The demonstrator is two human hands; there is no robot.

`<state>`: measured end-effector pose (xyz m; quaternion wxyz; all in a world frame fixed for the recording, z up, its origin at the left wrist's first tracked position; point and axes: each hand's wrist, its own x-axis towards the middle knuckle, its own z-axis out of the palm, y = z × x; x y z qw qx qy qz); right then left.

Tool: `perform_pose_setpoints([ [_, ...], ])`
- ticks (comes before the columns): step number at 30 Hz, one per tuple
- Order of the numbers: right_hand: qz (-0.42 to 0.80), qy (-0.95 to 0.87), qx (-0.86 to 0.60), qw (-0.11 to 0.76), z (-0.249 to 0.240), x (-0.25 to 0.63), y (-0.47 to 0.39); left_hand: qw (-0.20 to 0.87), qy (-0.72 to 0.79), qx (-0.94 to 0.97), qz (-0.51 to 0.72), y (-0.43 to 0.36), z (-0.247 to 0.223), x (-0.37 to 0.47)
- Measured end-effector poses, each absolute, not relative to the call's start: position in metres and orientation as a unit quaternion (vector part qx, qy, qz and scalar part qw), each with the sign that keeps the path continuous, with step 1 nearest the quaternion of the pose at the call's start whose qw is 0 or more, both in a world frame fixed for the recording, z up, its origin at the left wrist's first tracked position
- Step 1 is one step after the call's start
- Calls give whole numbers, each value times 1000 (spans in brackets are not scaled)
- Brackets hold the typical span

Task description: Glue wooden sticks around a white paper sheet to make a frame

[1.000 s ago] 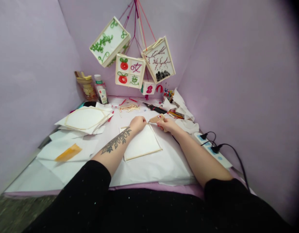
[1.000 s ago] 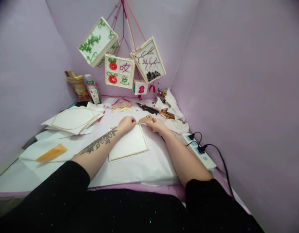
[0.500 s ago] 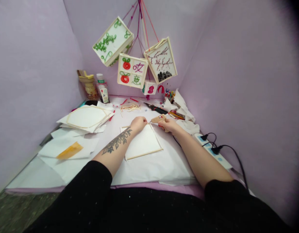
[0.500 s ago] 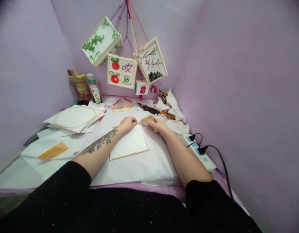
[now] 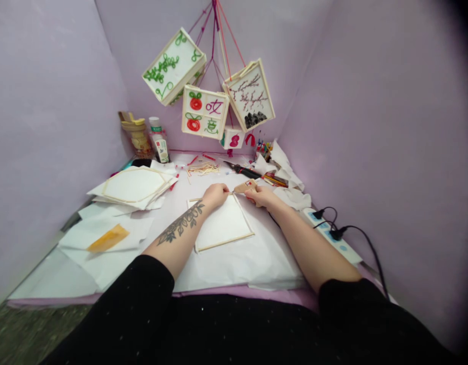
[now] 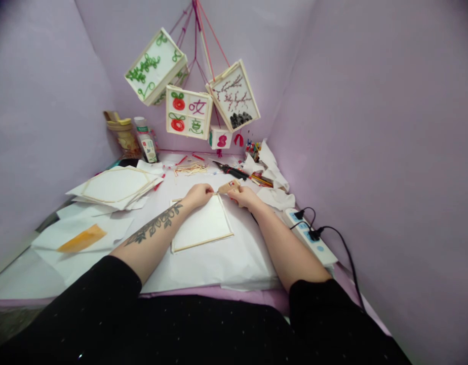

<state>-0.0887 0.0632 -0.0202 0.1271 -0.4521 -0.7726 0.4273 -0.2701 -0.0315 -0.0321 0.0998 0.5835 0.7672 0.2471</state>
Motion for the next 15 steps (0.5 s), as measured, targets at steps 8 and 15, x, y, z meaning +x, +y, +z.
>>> perform_pose_setpoints([
  [8,424,-779,-443,132,-21,-88,64,101,764,585,251,-32,-33,-271],
  [15,408,-787,-447,119,-18,-87,63,102,762,587,252,-34,-31,-270],
])
